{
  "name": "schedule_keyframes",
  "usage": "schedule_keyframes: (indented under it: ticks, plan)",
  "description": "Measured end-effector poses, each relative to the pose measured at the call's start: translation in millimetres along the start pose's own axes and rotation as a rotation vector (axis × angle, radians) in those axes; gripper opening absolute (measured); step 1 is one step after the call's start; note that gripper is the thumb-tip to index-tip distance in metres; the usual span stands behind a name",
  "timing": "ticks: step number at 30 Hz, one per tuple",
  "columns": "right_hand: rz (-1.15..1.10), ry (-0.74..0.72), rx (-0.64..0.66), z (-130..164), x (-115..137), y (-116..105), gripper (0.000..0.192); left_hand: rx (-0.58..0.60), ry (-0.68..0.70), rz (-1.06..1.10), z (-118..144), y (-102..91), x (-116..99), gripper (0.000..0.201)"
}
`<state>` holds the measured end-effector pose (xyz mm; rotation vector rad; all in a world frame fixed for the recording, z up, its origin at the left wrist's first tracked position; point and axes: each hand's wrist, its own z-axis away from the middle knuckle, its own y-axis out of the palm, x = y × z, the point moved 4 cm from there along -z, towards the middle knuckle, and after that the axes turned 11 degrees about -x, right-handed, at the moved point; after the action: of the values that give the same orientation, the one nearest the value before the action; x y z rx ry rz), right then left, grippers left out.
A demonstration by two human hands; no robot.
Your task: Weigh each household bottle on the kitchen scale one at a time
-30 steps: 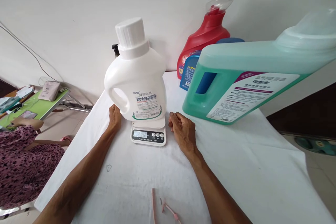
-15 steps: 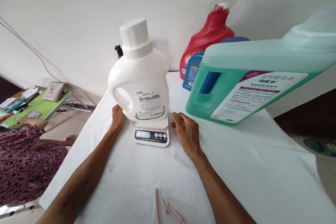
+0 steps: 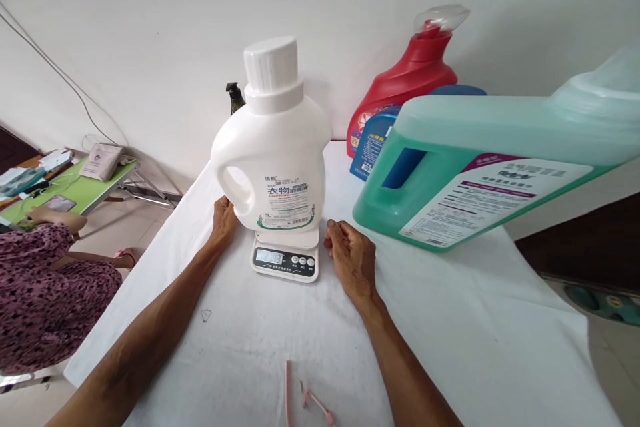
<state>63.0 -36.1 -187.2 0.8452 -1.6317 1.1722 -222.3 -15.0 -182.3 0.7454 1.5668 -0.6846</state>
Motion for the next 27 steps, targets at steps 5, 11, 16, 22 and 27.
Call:
schedule_keyframes:
  ticks: [5, 11, 16, 22, 27]
  plan:
    - [-0.008, -0.004, 0.001, 0, -1, 0, 0.050, 0.002, 0.029, -0.035, 0, -0.8, -1, 0.043]
    - [-0.011, 0.004, 0.005, -1, -2, 1, 0.052, 0.015, 0.046, -0.063, -1, -0.4, 1, 0.043]
    - [0.020, -0.021, 0.009, 0, -5, -2, 0.054, 0.007, 0.022, -0.055, 0, -0.8, 3, 0.048]
    - [0.114, -0.018, 0.011, -2, -16, -5, 0.056, -0.095, 0.041, 0.092, 2, -3.2, -22, 0.065]
    - [0.155, -0.015, 0.015, -2, -17, -6, 0.058, -0.025, 0.253, 0.182, 17, -6.4, -90, 0.065]
